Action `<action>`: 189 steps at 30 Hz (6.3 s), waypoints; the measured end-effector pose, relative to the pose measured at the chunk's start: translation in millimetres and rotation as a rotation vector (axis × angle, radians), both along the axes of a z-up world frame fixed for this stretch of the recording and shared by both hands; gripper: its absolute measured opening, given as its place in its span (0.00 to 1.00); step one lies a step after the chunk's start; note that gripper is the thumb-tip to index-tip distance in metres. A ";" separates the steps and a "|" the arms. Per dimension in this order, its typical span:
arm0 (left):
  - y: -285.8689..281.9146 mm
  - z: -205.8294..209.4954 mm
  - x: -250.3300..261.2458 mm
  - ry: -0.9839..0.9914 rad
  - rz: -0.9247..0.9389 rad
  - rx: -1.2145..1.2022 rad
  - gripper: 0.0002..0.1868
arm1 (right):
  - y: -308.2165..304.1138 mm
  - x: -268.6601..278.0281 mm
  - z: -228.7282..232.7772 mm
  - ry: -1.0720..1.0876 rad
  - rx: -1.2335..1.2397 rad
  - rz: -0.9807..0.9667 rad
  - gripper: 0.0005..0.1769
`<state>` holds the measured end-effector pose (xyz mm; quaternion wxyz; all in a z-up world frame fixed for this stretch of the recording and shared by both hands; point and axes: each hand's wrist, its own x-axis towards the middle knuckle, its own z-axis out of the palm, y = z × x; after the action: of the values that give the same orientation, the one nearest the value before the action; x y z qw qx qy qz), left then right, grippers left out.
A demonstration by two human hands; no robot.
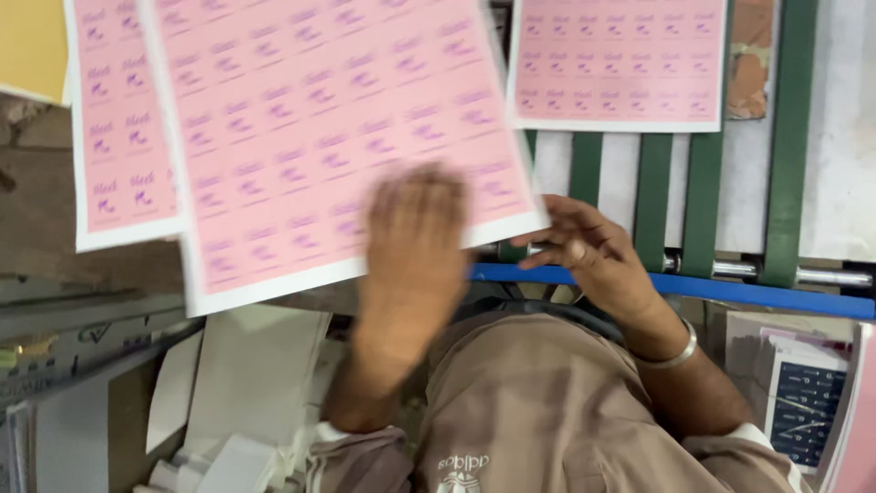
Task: The person repeatedly picks up pink printed sheets from a stack on the left and places them onto a blue roller conveyor on the right. The sheets are handled one at a time and accumulate on the conveyor throughout the clip.
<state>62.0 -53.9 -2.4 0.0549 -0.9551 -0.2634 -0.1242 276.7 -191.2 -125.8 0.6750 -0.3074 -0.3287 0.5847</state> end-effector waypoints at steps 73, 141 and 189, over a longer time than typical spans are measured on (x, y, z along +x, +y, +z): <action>-17.6 1.9 5.5 -0.040 -0.047 0.116 0.27 | -1.7 -4.7 0.3 0.008 0.056 0.014 0.33; 85.2 3.5 -122.4 -0.279 0.147 -0.147 0.21 | -88.5 92.3 -170.9 -0.080 -0.509 -0.917 0.27; 52.4 -6.5 -69.3 -0.260 0.225 0.135 0.19 | -148.9 19.6 -165.9 -0.211 -0.508 -1.094 0.13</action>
<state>-7.3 -1.4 -8.8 0.0980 -0.8896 -0.3647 -0.2569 296.4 -340.1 -291.7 0.7468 -0.6391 -0.0385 0.1798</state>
